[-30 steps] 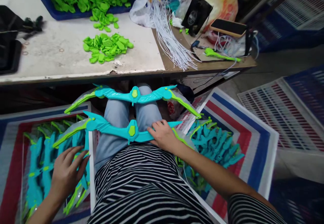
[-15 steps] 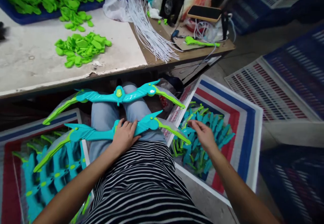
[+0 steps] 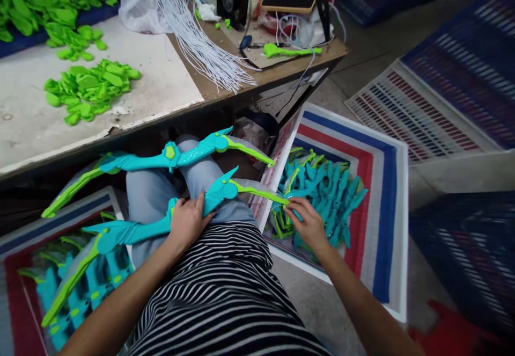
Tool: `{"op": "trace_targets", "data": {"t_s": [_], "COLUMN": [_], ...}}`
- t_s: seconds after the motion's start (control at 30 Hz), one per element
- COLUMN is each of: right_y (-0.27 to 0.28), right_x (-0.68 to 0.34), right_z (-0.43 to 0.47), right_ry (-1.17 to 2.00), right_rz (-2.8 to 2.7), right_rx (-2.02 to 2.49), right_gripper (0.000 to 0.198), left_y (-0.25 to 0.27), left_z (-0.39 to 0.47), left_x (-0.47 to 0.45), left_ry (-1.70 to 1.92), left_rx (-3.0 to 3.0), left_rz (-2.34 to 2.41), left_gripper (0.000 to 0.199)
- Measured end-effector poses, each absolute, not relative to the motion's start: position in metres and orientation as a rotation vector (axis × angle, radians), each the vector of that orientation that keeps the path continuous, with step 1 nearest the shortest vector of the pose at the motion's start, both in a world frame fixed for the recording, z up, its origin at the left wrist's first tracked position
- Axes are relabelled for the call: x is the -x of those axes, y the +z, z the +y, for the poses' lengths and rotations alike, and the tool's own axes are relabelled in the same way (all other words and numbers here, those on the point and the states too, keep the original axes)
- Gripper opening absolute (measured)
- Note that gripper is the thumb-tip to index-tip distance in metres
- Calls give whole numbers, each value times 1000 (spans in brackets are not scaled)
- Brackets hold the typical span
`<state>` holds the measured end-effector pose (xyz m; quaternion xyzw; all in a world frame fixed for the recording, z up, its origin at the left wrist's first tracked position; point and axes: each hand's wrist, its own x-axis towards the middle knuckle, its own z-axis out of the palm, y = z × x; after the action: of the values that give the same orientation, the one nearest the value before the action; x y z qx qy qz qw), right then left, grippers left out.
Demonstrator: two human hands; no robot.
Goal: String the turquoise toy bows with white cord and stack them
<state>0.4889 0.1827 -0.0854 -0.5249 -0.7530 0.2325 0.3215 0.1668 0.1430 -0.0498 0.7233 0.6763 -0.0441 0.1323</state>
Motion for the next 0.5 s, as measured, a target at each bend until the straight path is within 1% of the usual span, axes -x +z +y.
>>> {"op": "trace_targets", "data": {"t_s": [0.07,0.13,0.23,0.3,0.33,0.4,0.5], "right_y": [-83,-74,-48,-28,-21,-16,-32], "right_x": [-485,-484,-490,-499,-503,-502,-480], "right_z": [189,195,208,221,229,245,268], "right_ry": [700,849,1106,1158,1117,953,687], "right_rz": [-1928,-1762,-1289,-1024,-976,-1099,-1642], "right_rx": [1395,1418,1335,1235,1229,1348,1565], "right_gripper": [20,23,24,19,17,17,27], "left_y": [-49,-50,-52,-55,-56,-58,-61], "left_z": [143,143,142,141,141,140,136], "left_x": [-168,-170,-172,-173,-174,-173,-172], "left_ry": [-135,-140,-150,-153,-149,-124,-56], "left_rx": [-2072,-2052,-2041,-2045,-2052,-2073,-2112], "left_rz": [1976,1990,2004,2018,2023,2025,2004], "left_gripper": [55,56,55,54,55,55,55]}}
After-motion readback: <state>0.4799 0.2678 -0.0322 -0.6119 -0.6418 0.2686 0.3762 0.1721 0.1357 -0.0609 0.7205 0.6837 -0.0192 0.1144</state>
